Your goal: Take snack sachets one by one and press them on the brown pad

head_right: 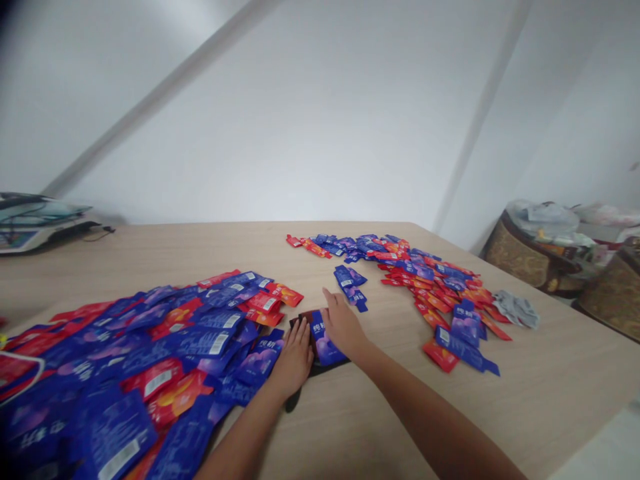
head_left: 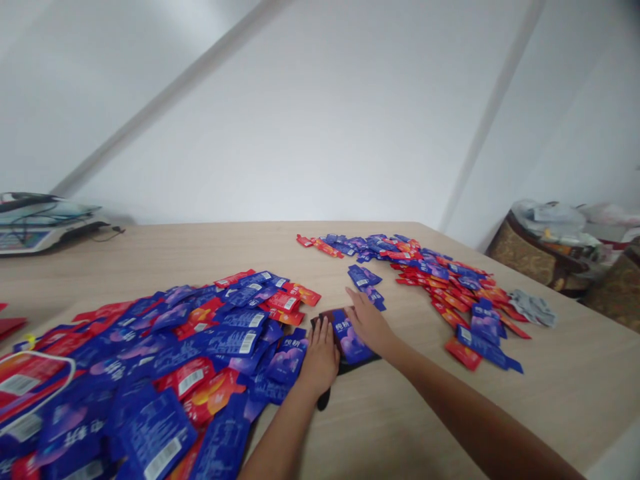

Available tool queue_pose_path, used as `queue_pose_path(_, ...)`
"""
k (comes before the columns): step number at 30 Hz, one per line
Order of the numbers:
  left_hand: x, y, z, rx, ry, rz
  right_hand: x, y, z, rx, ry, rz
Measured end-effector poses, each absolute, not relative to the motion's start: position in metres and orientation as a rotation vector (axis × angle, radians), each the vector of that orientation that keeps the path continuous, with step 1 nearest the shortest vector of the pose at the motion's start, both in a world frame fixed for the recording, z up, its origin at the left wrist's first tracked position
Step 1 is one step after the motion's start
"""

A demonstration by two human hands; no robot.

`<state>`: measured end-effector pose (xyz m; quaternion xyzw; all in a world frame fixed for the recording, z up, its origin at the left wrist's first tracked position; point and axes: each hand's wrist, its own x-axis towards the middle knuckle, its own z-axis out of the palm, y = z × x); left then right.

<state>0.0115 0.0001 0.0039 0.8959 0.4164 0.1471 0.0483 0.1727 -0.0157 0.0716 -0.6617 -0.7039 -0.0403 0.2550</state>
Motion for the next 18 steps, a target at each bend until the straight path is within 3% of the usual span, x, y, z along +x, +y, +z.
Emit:
queue_pose_path(8,0.011,0.002,-0.001,2.750,1.276,0.444,0.158,-0.011,0.017,-2.102,-1.921,-0.274)
queue_pose_path(18,0.012,0.003,-0.005,2.762,1.262,0.511,0.226,-0.016,0.018,-2.341,-1.924,-0.314)
